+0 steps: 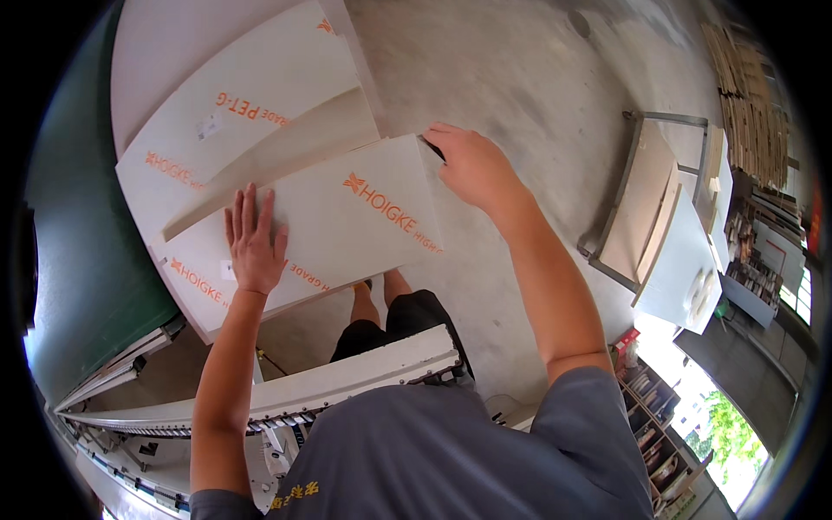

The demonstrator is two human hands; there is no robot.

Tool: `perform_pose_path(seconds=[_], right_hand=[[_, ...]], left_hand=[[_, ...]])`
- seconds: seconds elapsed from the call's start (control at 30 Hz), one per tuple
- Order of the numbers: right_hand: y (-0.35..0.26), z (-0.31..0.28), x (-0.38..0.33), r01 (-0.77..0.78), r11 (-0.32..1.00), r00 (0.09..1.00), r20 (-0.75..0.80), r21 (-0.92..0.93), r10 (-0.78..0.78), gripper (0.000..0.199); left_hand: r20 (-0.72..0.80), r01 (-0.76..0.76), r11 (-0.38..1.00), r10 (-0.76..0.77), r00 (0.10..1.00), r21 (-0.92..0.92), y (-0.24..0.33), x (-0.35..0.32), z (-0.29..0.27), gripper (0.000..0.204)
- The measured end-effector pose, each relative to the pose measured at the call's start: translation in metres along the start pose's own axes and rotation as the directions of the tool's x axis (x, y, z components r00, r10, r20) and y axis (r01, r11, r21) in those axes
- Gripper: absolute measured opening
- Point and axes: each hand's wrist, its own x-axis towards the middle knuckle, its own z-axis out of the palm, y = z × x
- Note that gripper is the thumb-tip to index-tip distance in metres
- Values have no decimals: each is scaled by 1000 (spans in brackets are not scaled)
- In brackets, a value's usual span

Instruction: The person uses a utility knife to cut large white plastic sheets labeled 'HOIGKE' on a green workbench. They repeatedly align the sheets, score the material with the knife, and separate the cut pieces, stacking them on the table.

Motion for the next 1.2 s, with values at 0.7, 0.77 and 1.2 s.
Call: perform_pose_path(seconds=[0.7,0.77,1.2], right_hand=[[0,31,-28,2,959,938,333,-285,97,37],[3,33,-51,-21,952,825,533,-305,189,39],[-16,-9,39,-112,958,963,210,-265,171,36]], left_hand=[[-8,13,1000,-13,1000,7,-2,1,6,62],[-8,6,1000,-6,1000,-2,-2,1,8,62],[-14,-1,1000,1,1000,13,-2,3,11,62]])
